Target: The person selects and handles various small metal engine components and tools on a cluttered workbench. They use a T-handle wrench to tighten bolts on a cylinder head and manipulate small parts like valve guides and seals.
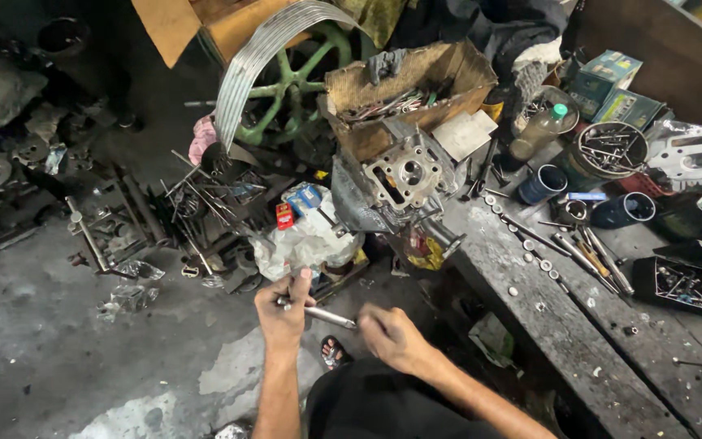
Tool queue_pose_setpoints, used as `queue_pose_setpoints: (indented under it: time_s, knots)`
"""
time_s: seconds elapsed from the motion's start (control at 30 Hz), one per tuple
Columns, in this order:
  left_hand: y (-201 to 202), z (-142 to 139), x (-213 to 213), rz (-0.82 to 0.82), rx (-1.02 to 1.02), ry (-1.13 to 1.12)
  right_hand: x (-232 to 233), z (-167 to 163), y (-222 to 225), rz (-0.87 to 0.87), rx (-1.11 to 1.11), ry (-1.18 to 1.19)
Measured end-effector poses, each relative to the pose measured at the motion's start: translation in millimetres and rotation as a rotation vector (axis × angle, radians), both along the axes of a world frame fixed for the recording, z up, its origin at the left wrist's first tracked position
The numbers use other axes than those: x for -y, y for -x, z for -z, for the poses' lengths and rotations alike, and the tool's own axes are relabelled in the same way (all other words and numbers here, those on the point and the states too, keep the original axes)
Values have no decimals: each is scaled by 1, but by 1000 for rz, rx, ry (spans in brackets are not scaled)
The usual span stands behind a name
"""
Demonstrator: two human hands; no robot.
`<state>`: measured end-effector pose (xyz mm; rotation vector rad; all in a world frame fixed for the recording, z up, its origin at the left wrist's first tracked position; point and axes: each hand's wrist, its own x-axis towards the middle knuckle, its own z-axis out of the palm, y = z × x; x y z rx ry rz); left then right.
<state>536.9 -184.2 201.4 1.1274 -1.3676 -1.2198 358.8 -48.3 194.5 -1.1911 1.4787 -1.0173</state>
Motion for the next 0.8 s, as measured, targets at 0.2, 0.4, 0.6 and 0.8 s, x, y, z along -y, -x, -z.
queue_pose_setpoints:
  time_s: [0.2,0.4,0.6,0.8]
  knots:
    - [-9,12,1,-63,-63,-71,-3,-13,-16,73,-260,206]
    - [-12,16,-4,-73,-205,-101,-11,-25,-33,143,-245,305]
    - [-15,10,-2,1,-194,-91,-25,-26,-45,114,-177,200]
    - [-12,27,-7,174,-144,-77,-44,-4,-69,367,-206,134]
